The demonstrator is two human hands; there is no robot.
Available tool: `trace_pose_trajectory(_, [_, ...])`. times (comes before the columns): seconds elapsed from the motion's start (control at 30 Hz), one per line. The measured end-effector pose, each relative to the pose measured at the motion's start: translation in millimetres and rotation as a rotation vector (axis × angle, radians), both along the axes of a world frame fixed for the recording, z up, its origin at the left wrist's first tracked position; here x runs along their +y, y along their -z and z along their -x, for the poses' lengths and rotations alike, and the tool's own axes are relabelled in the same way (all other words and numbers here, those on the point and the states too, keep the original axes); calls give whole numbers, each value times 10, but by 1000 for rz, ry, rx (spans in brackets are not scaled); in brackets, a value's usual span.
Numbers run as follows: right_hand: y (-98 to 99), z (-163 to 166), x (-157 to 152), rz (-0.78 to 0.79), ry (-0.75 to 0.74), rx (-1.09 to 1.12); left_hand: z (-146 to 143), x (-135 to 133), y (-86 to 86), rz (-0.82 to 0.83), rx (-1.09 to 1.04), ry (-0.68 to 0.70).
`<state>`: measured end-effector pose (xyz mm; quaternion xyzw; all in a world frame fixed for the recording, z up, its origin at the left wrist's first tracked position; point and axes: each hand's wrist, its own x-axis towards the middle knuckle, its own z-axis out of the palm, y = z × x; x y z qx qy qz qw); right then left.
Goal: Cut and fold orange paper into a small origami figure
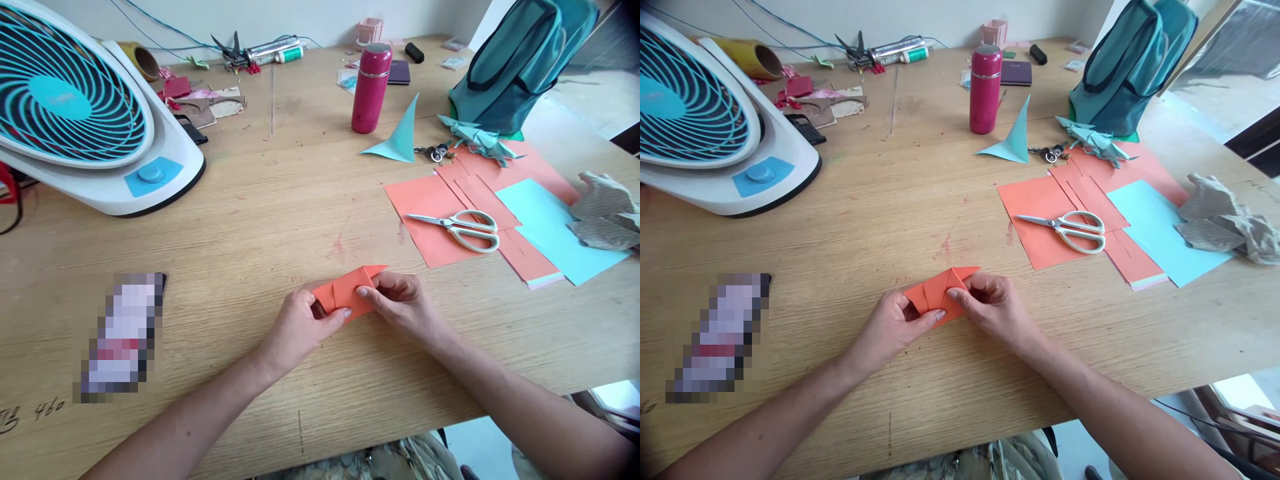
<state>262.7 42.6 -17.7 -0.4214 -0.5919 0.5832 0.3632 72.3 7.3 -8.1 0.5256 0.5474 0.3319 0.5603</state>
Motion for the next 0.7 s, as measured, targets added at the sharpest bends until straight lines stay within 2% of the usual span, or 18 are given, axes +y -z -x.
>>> trace_pose_trajectory(0.17, [-26,21,14,63,59,27,-6,20,34,24,-49,-98])
trace_pose_trajectory(0.27, [-44,13,30,81,54,39,16,42,19,12,-81,-111])
trace_pose_trajectory(0.4, [-64,-53,52,31,10,-48,89,85,-5,14,-84,-123])
trace_pose_trajectory(0.47, [-70,-106,72,-29,34,-65,133,114,-19,25,-113,-145])
trace_pose_trajectory(0.57, [-68,-187,111,-221,222,-97,192,154,-51,79,-173,-160])
trace_pose_trajectory(0.63, [-64,-230,131,-456,315,-187,224,177,-77,126,-217,-139])
trace_pose_trajectory(0.7, [-65,-259,141,-739,293,-333,252,198,-99,165,-241,-106])
